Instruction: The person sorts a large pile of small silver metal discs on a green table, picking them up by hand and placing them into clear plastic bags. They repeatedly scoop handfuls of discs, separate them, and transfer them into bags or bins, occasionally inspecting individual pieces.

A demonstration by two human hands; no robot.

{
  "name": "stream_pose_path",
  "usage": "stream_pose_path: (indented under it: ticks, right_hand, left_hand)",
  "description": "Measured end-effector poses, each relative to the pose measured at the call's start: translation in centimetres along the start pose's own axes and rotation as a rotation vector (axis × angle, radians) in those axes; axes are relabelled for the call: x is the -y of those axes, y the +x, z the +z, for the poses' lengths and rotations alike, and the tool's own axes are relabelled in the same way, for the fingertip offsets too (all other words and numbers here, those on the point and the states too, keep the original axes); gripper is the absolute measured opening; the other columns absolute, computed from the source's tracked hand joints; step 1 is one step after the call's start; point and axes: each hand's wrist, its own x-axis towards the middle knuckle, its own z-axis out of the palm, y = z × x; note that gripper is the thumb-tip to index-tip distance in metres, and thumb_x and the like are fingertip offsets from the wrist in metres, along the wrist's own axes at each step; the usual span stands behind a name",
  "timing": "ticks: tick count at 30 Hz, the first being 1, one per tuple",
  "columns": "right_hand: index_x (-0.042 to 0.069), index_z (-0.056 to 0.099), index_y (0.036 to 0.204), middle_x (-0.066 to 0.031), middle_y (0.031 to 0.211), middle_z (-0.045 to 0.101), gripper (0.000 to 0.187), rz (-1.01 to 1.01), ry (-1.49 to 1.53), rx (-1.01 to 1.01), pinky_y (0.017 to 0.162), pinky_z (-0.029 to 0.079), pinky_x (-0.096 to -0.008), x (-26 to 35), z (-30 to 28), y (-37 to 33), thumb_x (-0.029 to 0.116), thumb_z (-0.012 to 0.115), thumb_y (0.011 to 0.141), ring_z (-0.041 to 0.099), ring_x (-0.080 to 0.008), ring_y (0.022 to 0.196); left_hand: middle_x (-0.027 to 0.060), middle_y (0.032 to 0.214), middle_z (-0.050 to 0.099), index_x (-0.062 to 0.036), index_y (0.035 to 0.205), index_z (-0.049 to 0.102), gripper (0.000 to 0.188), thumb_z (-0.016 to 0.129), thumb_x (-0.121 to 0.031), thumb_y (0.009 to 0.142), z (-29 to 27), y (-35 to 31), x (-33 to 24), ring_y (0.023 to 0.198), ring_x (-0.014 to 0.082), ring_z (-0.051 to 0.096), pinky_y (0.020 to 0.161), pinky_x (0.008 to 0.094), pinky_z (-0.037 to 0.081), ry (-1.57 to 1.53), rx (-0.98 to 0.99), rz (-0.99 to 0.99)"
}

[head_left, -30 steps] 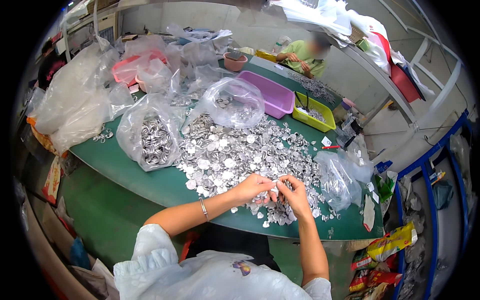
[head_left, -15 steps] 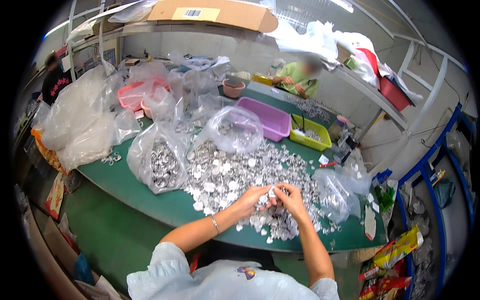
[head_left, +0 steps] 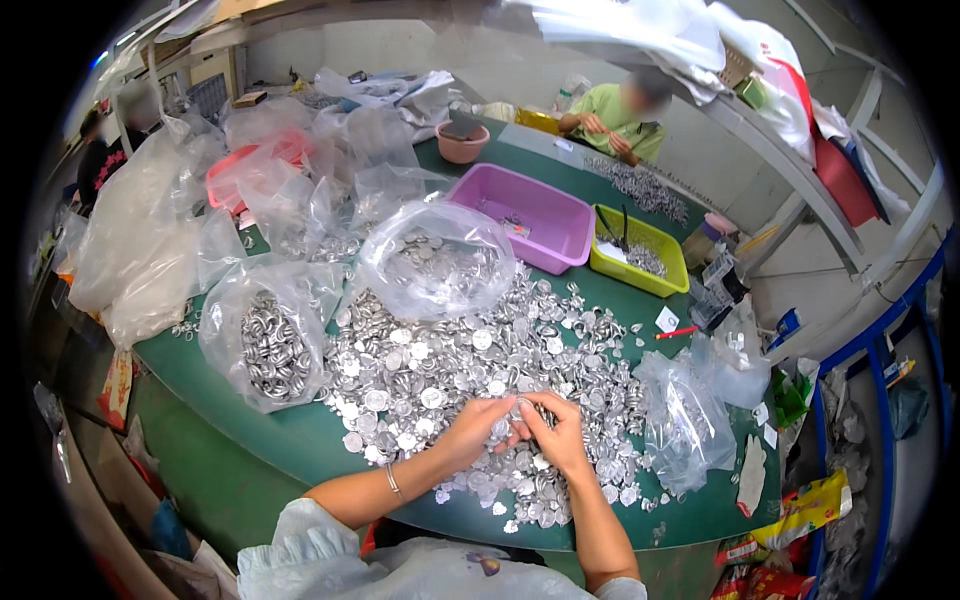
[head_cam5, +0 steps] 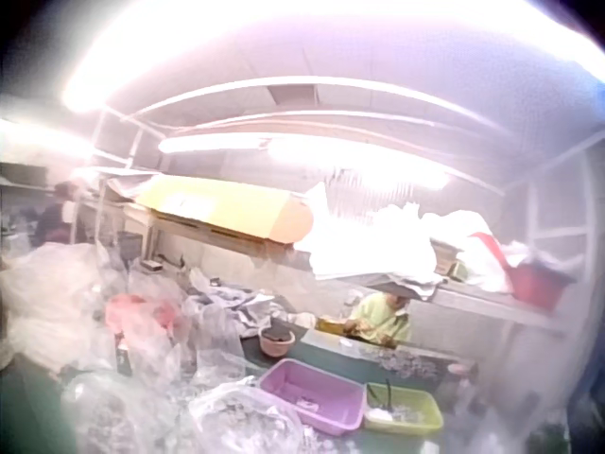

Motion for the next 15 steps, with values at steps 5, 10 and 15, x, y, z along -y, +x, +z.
stream_pose_path:
  ticks: [5, 10, 15]
  right_hand:
    - [-0.003, 0.063, 0.088, -0.0124, 0.073, 0.060, 0.013, -0.167, -0.151, -0.008, 0.055, 0.044, -0.0287, 0.7, -0.4, -0.3, 0.003, 0.062, 0.076, 0.057, -0.0220, 0.059]
    - [-0.002, 0.062, 0.085, -0.0114, 0.072, 0.059, 0.012, -0.272, -0.177, -0.031, 0.051, 0.046, -0.0288, 0.7, -0.4, -0.6, 0.002, 0.064, 0.074, 0.059, -0.0226, 0.058]
    - [0.000, 0.061, 0.080, -0.0096, 0.068, 0.059, 0.010, -0.350, -0.176, -0.025, 0.044, 0.045, -0.0288, 0.6, 0.0, -0.8, 0.002, 0.065, 0.071, 0.057, -0.0213, 0.052]
  left_hand:
    - [0.0116, 0.076, 0.060, 0.0014, 0.088, 0.059, 0.035, 0.041, -0.028, 0.094, -0.1, -0.5, -0.1, 0.059, 0.0118, 0.053, 0.042, 0.0218, 0.037, 0.094, 0.028, -0.018]
    - [0.0078, 0.071, 0.060, -0.0002, 0.084, 0.059, 0.035, 0.040, -0.028, 0.094, 0.1, -1.2, -0.7, 0.056, 0.0094, 0.052, 0.044, 0.0205, 0.038, 0.216, 0.061, -0.029]
    - [0.0061, 0.070, 0.060, -0.0007, 0.083, 0.059, 0.033, 0.040, -0.025, 0.094, -0.4, -1.7, -0.8, 0.056, 0.0081, 0.051, 0.046, 0.0200, 0.038, 0.254, 0.090, -0.047]
